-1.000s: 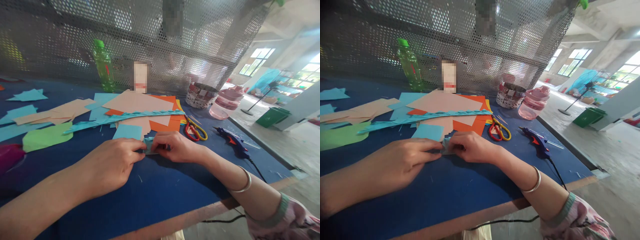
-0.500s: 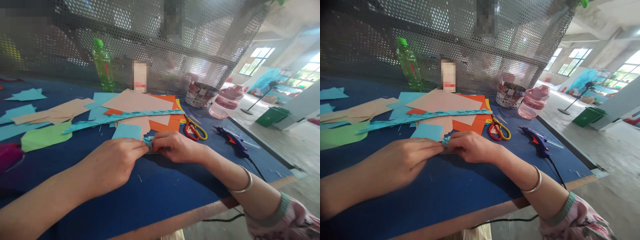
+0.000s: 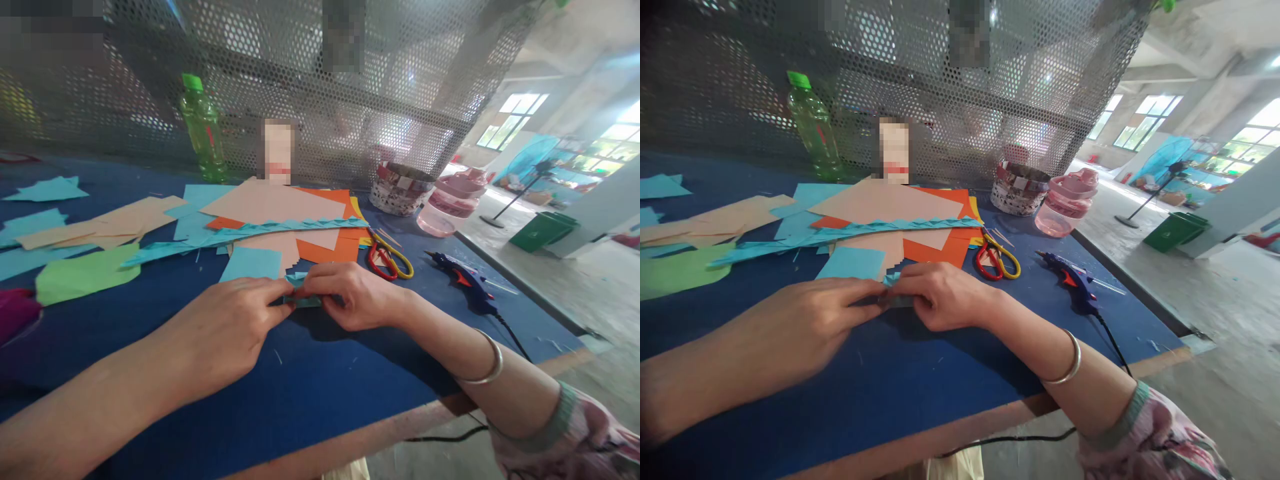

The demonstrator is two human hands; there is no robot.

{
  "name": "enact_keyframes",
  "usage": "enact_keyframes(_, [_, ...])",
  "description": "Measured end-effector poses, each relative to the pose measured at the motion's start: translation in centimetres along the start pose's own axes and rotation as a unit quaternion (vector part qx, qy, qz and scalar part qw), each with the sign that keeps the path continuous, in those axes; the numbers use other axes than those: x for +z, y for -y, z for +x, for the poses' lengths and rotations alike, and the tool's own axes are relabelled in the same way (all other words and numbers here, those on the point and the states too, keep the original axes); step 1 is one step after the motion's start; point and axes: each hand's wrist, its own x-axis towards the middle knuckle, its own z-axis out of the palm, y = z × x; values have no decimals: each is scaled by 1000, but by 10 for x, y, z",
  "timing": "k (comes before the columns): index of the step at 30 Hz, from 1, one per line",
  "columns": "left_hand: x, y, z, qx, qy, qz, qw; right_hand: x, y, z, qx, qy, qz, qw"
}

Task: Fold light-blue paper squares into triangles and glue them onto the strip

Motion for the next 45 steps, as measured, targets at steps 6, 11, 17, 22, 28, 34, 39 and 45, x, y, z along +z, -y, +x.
enact_keyframes(6, [1, -1, 1, -3, 7, 2, 1000, 0, 1, -1, -24, 24, -91, 995])
enact_keyframes(11, [-2, -2, 2, 4, 6, 7, 1000, -3, 8, 1, -11, 72, -192, 979])
enact_keyframes(17, [-1, -1, 0, 17, -13, 22, 1000, -2, 12, 3, -33, 75, -222, 972])
enact_keyframes(22, [0, -1, 1, 3, 2, 11, 1000, 1, 13, 2, -50, 52, -198, 978])
enact_keyframes(28, [-1, -2, 2, -3, -5, 12, 1000, -1, 1, 1, -34, 7, -195, 980])
enact_keyframes(34, [-2, -3, 2, -1, -4, 11, 1000, -1, -8, 2, 32, 28, -130, 991])
enact_keyframes(39, [-3, -5, 2, -8, -10, 5, 1000, -5, -5, 4, 57, 38, -119, 990])
enact_keyframes(45, [5, -5, 1, -9, -24, -5, 1000, -2, -1, 3, 63, 4, -71, 995])
